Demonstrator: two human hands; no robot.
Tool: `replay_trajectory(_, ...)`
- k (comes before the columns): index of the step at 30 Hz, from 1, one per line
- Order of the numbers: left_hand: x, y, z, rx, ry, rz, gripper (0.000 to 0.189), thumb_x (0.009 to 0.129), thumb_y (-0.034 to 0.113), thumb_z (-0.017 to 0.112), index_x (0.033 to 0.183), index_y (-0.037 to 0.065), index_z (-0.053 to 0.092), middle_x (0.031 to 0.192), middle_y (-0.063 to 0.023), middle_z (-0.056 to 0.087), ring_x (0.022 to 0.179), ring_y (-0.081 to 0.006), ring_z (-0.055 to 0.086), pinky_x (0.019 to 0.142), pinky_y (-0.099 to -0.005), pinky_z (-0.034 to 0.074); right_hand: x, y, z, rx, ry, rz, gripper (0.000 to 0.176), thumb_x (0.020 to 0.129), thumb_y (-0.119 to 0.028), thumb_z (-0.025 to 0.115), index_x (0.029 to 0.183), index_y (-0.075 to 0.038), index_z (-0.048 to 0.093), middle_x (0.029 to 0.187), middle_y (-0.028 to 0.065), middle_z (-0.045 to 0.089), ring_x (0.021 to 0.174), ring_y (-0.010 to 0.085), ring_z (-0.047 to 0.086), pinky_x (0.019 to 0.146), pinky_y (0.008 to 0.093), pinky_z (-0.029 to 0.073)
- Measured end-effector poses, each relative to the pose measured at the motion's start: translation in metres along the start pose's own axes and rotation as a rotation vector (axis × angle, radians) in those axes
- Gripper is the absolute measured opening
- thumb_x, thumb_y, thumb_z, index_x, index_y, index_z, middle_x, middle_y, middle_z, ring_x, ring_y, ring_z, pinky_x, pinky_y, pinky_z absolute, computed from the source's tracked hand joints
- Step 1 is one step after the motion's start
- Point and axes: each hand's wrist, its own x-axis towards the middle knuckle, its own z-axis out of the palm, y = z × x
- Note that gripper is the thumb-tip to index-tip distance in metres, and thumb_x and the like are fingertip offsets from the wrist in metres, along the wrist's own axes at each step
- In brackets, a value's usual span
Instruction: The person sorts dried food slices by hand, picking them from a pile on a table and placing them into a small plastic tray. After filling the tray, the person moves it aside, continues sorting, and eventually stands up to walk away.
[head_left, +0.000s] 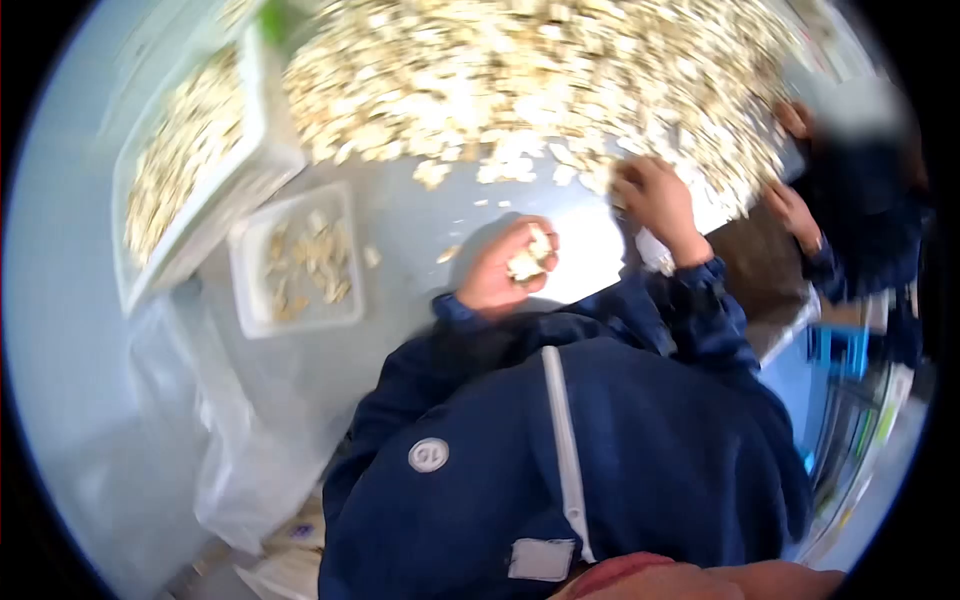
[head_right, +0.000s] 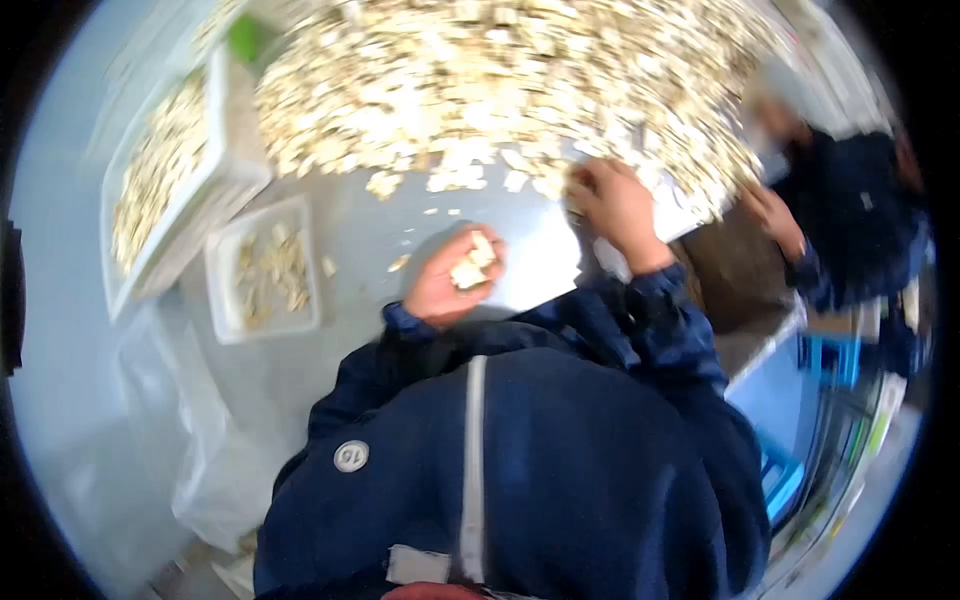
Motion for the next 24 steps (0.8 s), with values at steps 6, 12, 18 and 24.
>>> replay_trajectory(6, -0.002, 0.003, -0.002, -0.019, -0.081, 0.058, 0.028, 0.112, 0.030, 0.048, 0.126, 0.009, 0.060, 0.110, -0.0063, 0.064, 0.094, -0.0159, 0.063, 0.059, -0.0262, 0.046, 0.011, -0.008, -0.002, 0.129, -0.161, 0.076, 0.029, 0.095, -0.022, 0.073, 0.116, -0.002, 0.071, 0.093, 0.0140, 0.075, 0.086, 0.0248, 0.073, 0.076, 0.0356, 0.055)
replay_trajectory(12, 0.002, -0.002, -0.008, -0.097, -0.096, 0.012, 0.029, 0.112, 0.033, 0.047, 0.126, 0.010, 0.059, 0.110, -0.0055, 0.064, 0.093, -0.0158, 0.065, 0.060, -0.0263, 0.047, 0.052, -0.085, 0.001, 0.293, -0.319, -0.014, 0.024, 0.099, -0.011, 0.069, 0.120, 0.003, 0.069, 0.103, 0.0132, 0.075, 0.095, 0.0170, 0.073, 0.085, 0.0294, 0.057)
replay_trajectory(18, -0.001, 0.001, -0.005, -0.129, -0.021, -0.006, 0.030, 0.112, 0.033, 0.049, 0.125, 0.009, 0.060, 0.108, -0.0057, 0.066, 0.091, -0.0173, 0.067, 0.060, -0.0262, 0.048, 0.056, -0.189, 0.015, 0.989, -0.394, -0.249, 0.046, 0.104, -0.010, 0.066, 0.148, -0.001, 0.054, 0.140, 0.0127, 0.065, 0.126, 0.0202, 0.065, 0.104, 0.0317, 0.052)
replay_trajectory(24, -0.005, 0.001, -0.005, 0.203, -0.153, 0.232, 0.027, 0.113, 0.025, 0.046, 0.128, 0.006, 0.058, 0.112, -0.0059, 0.061, 0.095, -0.0157, 0.062, 0.059, -0.0235, 0.045, 0.042, -0.081, 0.021, 0.129, -0.068, -0.401, 0.033, 0.095, -0.014, 0.075, 0.127, -0.006, 0.071, 0.129, 0.0168, 0.069, 0.120, 0.0365, 0.066, 0.101, 0.0414, 0.053)
